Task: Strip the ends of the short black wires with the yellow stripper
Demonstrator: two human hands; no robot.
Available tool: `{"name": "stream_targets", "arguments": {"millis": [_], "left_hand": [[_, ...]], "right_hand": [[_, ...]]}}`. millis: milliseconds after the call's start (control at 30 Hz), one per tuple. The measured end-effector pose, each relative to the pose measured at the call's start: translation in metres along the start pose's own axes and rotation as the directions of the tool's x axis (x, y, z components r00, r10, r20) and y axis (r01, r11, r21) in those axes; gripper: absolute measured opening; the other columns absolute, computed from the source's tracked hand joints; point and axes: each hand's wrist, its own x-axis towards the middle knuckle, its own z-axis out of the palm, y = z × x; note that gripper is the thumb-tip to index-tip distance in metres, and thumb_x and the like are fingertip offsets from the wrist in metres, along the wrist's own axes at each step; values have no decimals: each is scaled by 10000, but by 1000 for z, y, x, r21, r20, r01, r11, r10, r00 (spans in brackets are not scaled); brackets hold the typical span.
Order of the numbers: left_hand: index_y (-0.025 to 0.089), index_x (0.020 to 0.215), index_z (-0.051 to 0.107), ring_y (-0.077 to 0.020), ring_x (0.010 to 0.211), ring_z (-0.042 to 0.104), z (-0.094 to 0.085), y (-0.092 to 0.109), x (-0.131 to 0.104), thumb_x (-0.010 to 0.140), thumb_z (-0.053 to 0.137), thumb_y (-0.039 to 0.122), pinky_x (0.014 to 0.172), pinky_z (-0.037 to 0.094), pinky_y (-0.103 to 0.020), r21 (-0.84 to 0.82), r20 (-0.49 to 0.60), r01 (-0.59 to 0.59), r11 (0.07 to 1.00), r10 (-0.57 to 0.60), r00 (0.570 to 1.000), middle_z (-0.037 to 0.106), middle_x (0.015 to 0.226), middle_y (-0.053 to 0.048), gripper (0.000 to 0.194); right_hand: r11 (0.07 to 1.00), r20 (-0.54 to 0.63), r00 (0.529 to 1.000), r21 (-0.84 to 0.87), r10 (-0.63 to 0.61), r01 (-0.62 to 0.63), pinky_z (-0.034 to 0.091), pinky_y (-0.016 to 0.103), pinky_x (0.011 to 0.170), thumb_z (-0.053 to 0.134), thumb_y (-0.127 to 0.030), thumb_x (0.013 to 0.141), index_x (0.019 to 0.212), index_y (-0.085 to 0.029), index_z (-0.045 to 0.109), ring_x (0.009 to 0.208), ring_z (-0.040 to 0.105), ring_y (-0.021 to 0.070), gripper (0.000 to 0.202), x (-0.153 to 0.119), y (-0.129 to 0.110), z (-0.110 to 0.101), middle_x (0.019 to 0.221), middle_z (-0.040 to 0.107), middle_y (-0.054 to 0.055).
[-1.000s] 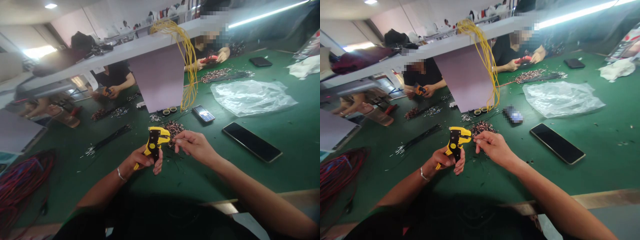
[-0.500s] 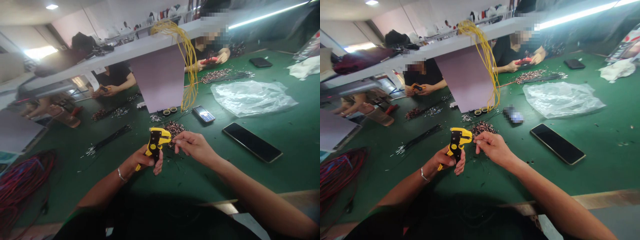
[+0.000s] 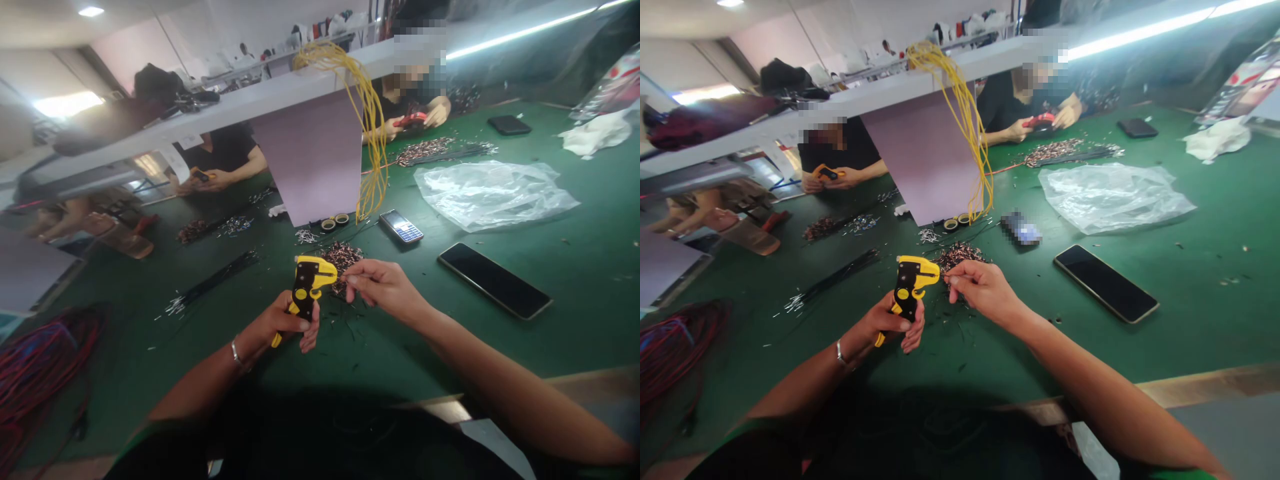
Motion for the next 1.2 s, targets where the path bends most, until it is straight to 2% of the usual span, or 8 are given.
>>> {"name": "stream_targets", "arguments": {"millis": [233,433,633,733,933,1200], "left_hand": [[123,829,617,-116,428,516,6,-6,-3,718,722,143,439,484,-268,32,-69,-5,999,7,998,558,545,12,154],[127,764,588,-59,321,372,3,-9,0,728,693,143,320,368,-181,16,-134,-93,996,94,987,476,470,60,112],[117,853,615,-99,416,488,1,-3,0,693,711,160,401,450,-233,-29,-64,-50,998,48,997,541,564,18,191],[110,871,623,-124,484,536,2,4,-1,668,716,169,464,481,-273,-23,-51,-84,996,83,995,572,628,-12,230],[115,926,624,-137,539,550,1,16,0,680,689,159,524,481,-304,9,-105,-189,982,189,976,577,671,-18,259],[117,966,618,-151,613,580,4,11,3,708,726,145,606,501,-346,139,-220,-245,960,271,937,613,771,-37,281]], "right_hand": [[998,-32,999,54,27,-25,362,238,428,640,-336,765,771,-186,652,427,441,72,151,2,4,0,610,689,6],[997,-57,996,53,62,-59,363,239,418,658,-342,760,791,-175,695,420,438,70,174,3,5,1,621,699,16],[993,-95,993,100,71,-61,338,240,409,670,-322,727,771,-173,691,405,425,67,157,5,6,0,611,695,14],[993,-113,991,103,78,-66,333,244,409,674,-325,723,758,-171,689,402,425,71,158,4,6,0,595,684,12],[997,-75,995,37,67,-64,356,248,416,655,-342,742,753,-170,694,414,430,74,177,-1,1,4,591,674,15],[988,-42,999,-154,18,-25,401,264,473,612,-314,759,713,-192,705,466,479,96,160,-8,1,9,590,680,14]]}}
